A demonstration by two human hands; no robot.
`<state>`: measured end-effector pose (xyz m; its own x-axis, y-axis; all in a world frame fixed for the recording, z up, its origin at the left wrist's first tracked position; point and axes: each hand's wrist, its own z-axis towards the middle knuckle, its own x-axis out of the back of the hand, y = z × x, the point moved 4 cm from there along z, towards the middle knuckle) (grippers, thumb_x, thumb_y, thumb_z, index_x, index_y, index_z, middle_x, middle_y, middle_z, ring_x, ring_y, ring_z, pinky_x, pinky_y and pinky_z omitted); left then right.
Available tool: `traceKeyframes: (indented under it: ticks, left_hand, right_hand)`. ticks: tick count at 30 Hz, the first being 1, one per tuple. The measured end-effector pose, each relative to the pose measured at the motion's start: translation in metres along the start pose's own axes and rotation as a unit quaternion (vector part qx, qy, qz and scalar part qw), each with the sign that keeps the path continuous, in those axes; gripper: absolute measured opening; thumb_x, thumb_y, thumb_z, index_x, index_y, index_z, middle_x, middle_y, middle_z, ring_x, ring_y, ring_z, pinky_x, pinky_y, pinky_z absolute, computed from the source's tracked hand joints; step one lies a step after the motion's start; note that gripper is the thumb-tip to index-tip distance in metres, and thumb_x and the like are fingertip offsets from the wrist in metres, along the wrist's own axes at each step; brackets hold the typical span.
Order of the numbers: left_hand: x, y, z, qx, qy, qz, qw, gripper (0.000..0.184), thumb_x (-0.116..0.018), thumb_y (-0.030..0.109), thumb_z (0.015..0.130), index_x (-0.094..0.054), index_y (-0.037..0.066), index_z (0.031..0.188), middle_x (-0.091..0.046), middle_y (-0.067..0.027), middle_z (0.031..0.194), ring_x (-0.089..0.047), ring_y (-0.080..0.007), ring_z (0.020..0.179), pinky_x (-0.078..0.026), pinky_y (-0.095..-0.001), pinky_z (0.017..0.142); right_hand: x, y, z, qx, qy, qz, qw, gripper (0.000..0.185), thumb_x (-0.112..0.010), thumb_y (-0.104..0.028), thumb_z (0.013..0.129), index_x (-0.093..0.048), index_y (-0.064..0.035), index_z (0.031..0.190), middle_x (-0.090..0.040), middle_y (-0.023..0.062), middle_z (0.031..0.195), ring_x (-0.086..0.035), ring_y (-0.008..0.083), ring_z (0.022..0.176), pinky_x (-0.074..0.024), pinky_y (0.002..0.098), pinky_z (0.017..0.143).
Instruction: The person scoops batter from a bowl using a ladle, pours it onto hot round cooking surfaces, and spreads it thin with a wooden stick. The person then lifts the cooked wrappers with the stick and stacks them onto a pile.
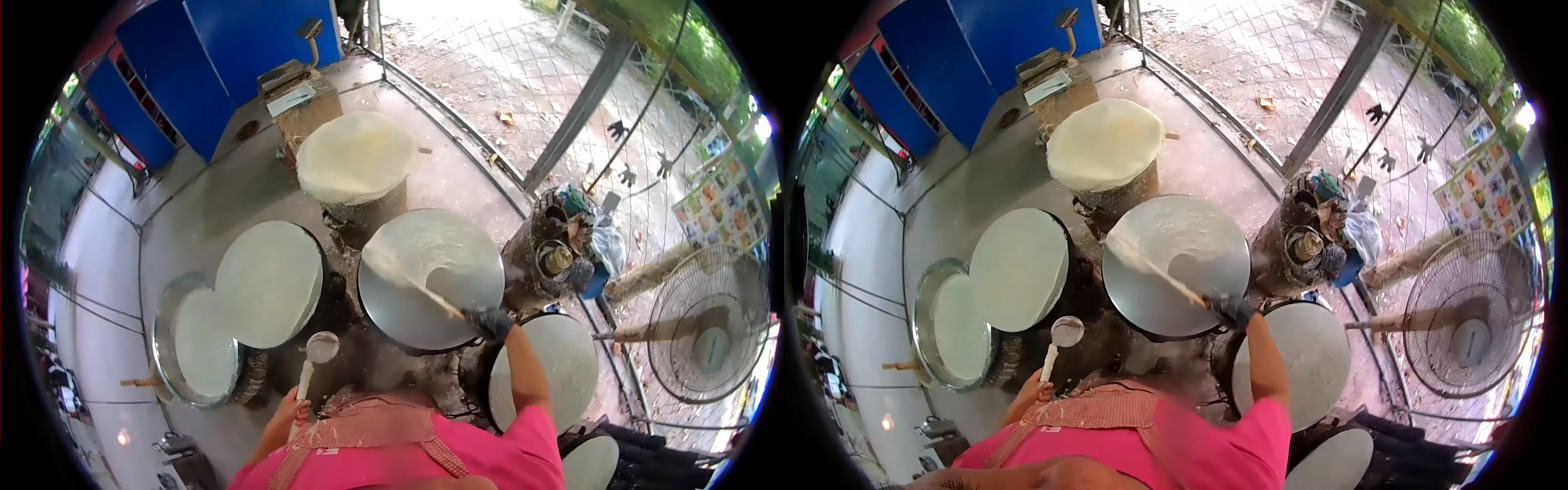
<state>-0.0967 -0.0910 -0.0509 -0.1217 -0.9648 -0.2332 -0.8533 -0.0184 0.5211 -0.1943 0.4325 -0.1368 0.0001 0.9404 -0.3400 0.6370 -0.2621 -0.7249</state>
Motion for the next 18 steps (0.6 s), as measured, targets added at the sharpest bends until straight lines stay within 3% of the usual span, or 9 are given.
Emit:
traceKeyframes:
  ticks: [3, 7, 8, 10, 12, 14, 16, 17, 18]
  left_hand:
    - [-0.001, -0.005, -0.004, -0.004, -0.013, -0.048, 0.999, 0.044, -0.040, -0.003, 0.082, -0.026, 0.010, 0.122, -0.030, -0.0008, 0.061, -0.027, -0.0075, 0.046, -0.025, -0.0227, 0.040]
    - [0.004, -0.012, -0.014, -0.012, -0.047, -0.048, 0.998, 0.047, -0.038, 0.000, 0.082, -0.023, 0.012, 0.125, -0.032, -0.0012, 0.065, -0.028, -0.0075, 0.049, -0.027, -0.0215, 0.041]
    - [0.007, -0.015, -0.016, -0.017, -0.060, -0.052, 0.997, 0.047, -0.038, 0.001, 0.083, -0.023, 0.013, 0.125, -0.032, -0.0013, 0.065, -0.029, -0.0076, 0.049, -0.027, -0.0211, 0.042]
    - [0.023, -0.033, -0.012, -0.005, -0.015, -0.068, 0.998, 0.050, -0.037, 0.003, 0.083, -0.020, 0.015, 0.128, -0.034, -0.0013, 0.066, -0.030, -0.0078, 0.050, -0.029, -0.0191, 0.044]
    - [0.025, -0.036, -0.013, 0.001, -0.043, -0.104, 0.994, 0.051, -0.037, 0.002, 0.083, -0.020, 0.015, 0.128, -0.034, -0.0014, 0.064, -0.030, -0.0073, 0.048, -0.030, -0.0186, 0.043]
    - [0.022, -0.038, -0.021, 0.010, -0.039, -0.170, 0.985, 0.051, -0.038, 0.002, 0.082, -0.020, 0.015, 0.128, -0.035, -0.0015, 0.063, -0.030, -0.0068, 0.047, -0.030, -0.0185, 0.042]
    - [0.016, -0.037, -0.023, 0.010, -0.029, -0.201, 0.979, 0.051, -0.038, 0.001, 0.082, -0.021, 0.015, 0.128, -0.036, -0.0018, 0.063, -0.031, -0.0064, 0.046, -0.030, -0.0186, 0.041]
    - [0.015, -0.037, -0.029, 0.012, -0.017, -0.195, 0.981, 0.052, -0.038, 0.001, 0.081, -0.021, 0.015, 0.128, -0.037, -0.0020, 0.063, -0.031, -0.0063, 0.046, -0.030, -0.0188, 0.040]
    - [0.015, -0.037, -0.033, 0.017, -0.005, -0.184, 0.983, 0.053, -0.038, 0.000, 0.081, -0.021, 0.015, 0.129, -0.037, -0.0022, 0.063, -0.032, -0.0062, 0.045, -0.030, -0.0189, 0.039]
  right_hand:
    - [0.034, 0.005, 0.012, 0.211, -0.033, -0.323, 0.922, 0.029, -0.040, -0.013, 0.086, -0.047, 0.0007, 0.111, -0.054, 0.0062, 0.102, -0.051, 0.0123, 0.084, -0.0455, 0.0227, 0.066]
    - [0.022, -0.065, 0.046, 0.066, 0.099, -0.034, 0.992, 0.024, -0.061, -0.016, 0.074, -0.061, -0.0054, 0.096, -0.056, 0.0005, 0.068, -0.048, 0.0096, 0.053, -0.0382, 0.0236, 0.045]
    - [-0.022, -0.107, 0.013, -0.006, 0.184, -0.162, 0.970, 0.024, -0.065, -0.016, 0.071, -0.064, -0.0099, 0.094, -0.054, -0.0005, 0.061, -0.045, 0.0080, 0.046, -0.0334, 0.0248, 0.038]
    - [-0.041, -0.106, 0.013, -0.013, 0.098, -0.168, 0.981, 0.013, -0.065, -0.021, 0.070, -0.065, -0.0088, 0.073, -0.042, -0.0013, 0.048, -0.038, 0.0101, 0.041, -0.0280, 0.0249, 0.036]
    - [-0.019, -0.075, 0.006, -0.115, 0.113, -0.359, 0.919, 0.015, -0.064, -0.020, 0.071, -0.066, -0.0102, 0.082, -0.046, -0.0020, 0.052, -0.039, 0.0094, 0.043, -0.0316, 0.0260, 0.038]
    - [-0.011, -0.041, -0.025, -0.108, 0.084, -0.178, 0.975, 0.012, -0.062, -0.018, 0.073, -0.060, -0.0069, 0.072, -0.050, 0.0012, 0.054, -0.042, 0.0098, 0.044, -0.0351, 0.0265, 0.039]
    - [0.019, -0.029, -0.049, -0.131, -0.041, -0.203, 0.969, 0.042, -0.057, -0.011, 0.075, -0.043, -0.0046, 0.114, -0.057, 0.0038, 0.087, -0.053, 0.0140, 0.063, -0.0446, 0.0269, 0.051]
    - [0.017, -0.046, -0.042, 0.061, -0.073, -0.503, 0.859, 0.043, -0.058, -0.011, 0.075, -0.044, -0.0048, 0.115, -0.057, 0.0055, 0.086, -0.053, 0.0147, 0.061, -0.0443, 0.0274, 0.049]
    - [0.015, -0.055, -0.026, 0.138, -0.035, -0.431, 0.891, 0.038, -0.059, -0.012, 0.074, -0.048, -0.0052, 0.110, -0.056, 0.0058, 0.080, -0.052, 0.0146, 0.058, -0.0429, 0.0275, 0.047]
